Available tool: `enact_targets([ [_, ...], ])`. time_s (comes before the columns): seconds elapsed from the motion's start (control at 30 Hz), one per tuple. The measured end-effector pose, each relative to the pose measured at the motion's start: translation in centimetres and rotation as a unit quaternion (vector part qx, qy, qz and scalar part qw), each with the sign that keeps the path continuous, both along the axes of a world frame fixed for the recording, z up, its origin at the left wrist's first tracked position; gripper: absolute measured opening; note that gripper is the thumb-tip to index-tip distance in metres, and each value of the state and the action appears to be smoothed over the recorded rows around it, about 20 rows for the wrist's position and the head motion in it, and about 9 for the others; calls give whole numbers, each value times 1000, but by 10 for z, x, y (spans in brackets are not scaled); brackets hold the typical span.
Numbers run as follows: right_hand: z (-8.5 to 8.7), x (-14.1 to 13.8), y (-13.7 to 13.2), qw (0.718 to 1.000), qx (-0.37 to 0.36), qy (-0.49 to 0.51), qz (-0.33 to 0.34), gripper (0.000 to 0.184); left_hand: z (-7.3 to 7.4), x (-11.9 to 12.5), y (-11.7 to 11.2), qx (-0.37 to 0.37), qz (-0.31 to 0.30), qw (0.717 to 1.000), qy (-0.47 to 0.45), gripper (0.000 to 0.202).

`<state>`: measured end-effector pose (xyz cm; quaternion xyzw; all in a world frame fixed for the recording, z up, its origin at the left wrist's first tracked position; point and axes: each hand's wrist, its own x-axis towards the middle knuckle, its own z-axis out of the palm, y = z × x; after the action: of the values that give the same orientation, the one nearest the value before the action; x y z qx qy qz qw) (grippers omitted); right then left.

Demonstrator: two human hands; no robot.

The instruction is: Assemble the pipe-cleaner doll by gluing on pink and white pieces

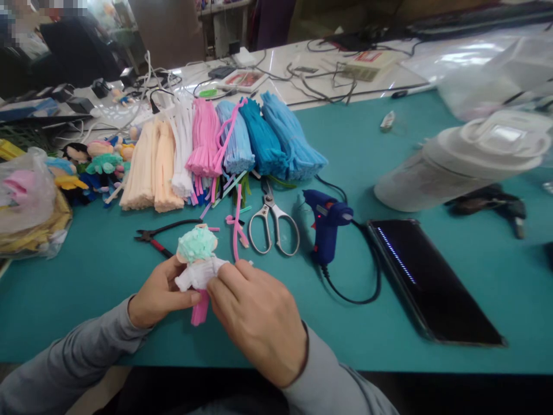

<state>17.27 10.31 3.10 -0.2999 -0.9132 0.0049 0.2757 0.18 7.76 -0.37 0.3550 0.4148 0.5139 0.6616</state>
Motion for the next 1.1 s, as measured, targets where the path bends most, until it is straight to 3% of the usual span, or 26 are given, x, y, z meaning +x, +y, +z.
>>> enact_targets([
  [0.2, 0, 0, -2, 1000, 13, -11, 3, 34, 0, 0, 0, 4, -4, 1000, 9, 45],
  [0.5, -4, -6, -2, 999, -1, 31, -8, 28, 3, 5, -1, 9, 44, 998, 39, 45],
  [0.67, -5, -3, -3, 989, -81, 124, -18, 15, -1, 2, -1, 5, 77, 995, 61, 42],
  [0.8, -8, 1, -5, 971, -147, 181, -50, 16, -3, 1, -2, 3, 82, 995, 63, 41],
  [1.1, -23, -9, -12, 950, -189, 239, -62, 15, -8, 0, -3, 12, 82, 994, 68, 45],
])
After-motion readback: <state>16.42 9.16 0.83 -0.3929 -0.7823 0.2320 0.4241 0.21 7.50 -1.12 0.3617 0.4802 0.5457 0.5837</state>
